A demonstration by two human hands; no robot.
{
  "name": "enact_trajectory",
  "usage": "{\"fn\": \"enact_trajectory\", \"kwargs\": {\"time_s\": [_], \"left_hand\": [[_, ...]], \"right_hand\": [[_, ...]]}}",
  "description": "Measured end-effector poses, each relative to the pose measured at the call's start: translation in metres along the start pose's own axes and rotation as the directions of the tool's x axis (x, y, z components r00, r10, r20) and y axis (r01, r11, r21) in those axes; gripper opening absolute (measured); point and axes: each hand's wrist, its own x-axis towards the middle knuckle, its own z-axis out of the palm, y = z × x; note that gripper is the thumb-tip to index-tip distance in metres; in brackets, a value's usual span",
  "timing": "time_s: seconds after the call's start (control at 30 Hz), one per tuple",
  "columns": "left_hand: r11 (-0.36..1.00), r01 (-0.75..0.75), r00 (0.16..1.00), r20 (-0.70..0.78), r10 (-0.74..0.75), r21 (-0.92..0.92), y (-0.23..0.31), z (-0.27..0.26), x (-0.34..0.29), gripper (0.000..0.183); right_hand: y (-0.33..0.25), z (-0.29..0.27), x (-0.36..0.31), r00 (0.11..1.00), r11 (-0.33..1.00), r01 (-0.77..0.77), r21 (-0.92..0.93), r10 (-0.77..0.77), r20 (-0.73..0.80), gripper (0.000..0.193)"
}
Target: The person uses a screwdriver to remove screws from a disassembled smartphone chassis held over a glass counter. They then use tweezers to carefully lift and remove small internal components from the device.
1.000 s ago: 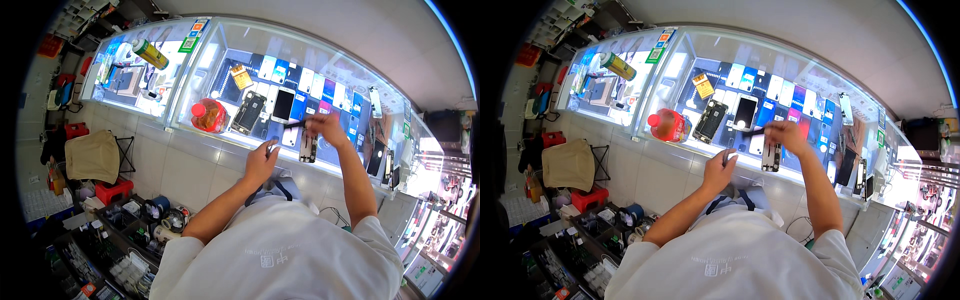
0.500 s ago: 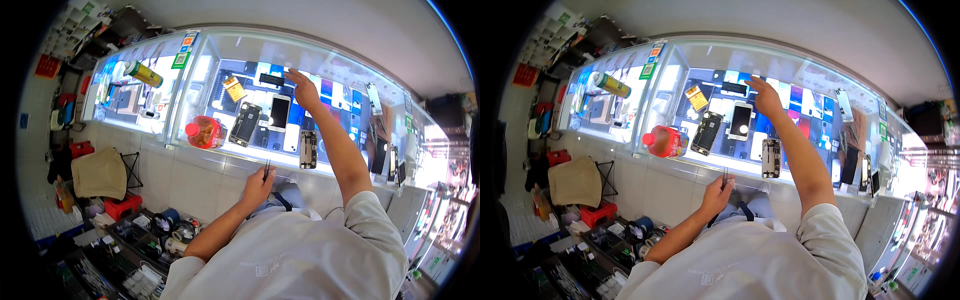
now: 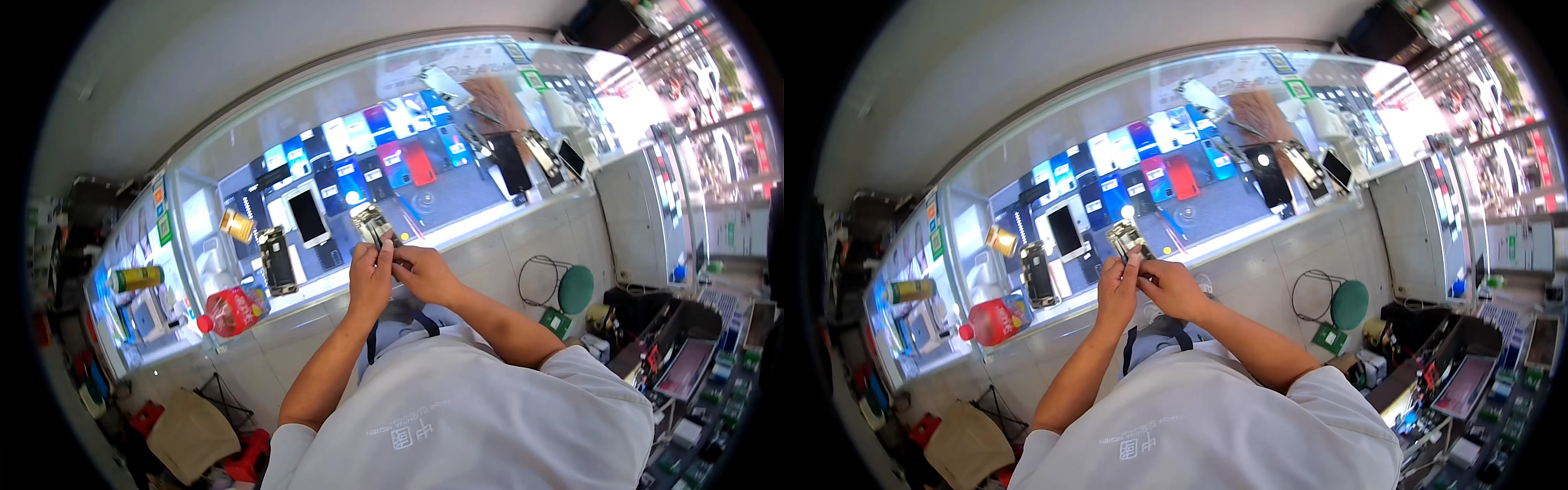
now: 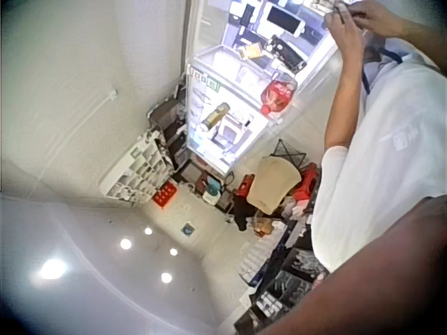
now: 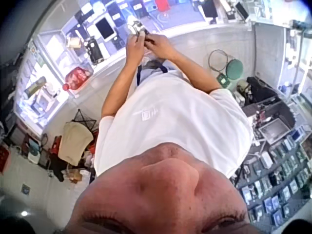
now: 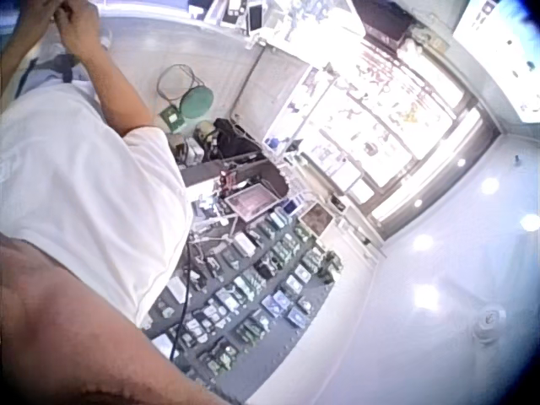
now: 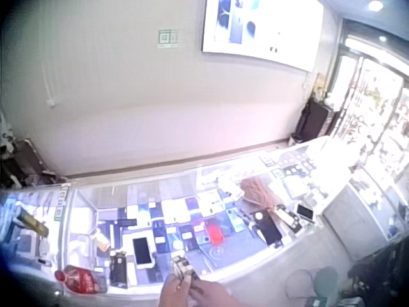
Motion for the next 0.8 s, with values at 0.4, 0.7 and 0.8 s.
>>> {"fn": "enact_trajectory", "kwargs": {"time_s": [0.4, 0.7, 0.8], "left_hand": [[0.739, -0.161, 0.985, 0.155, 0.077, 0.655, -0.016, -0.014, -0.008, 0.112], [0.724, -0.188, 0.981, 0.093, 0.169, 0.664, -0.023, 0.015, -0.003, 0.110], [0.745, -0.185, 0.982, 0.090, 0.167, 0.641, -0.022, 0.026, 0.002, 0.108]], "right_hand": [[0.096, -0.171, 0.006, 0.863, 0.616, -0.242, -0.750, -0.216, -0.457, 0.016], [0.103, -0.220, 0.072, 0.744, 0.706, -0.163, -0.689, -0.370, -0.555, 0.014], [0.106, -0.246, 0.102, 0.807, 0.717, -0.091, -0.691, -0.354, -0.474, 0.019]]}}
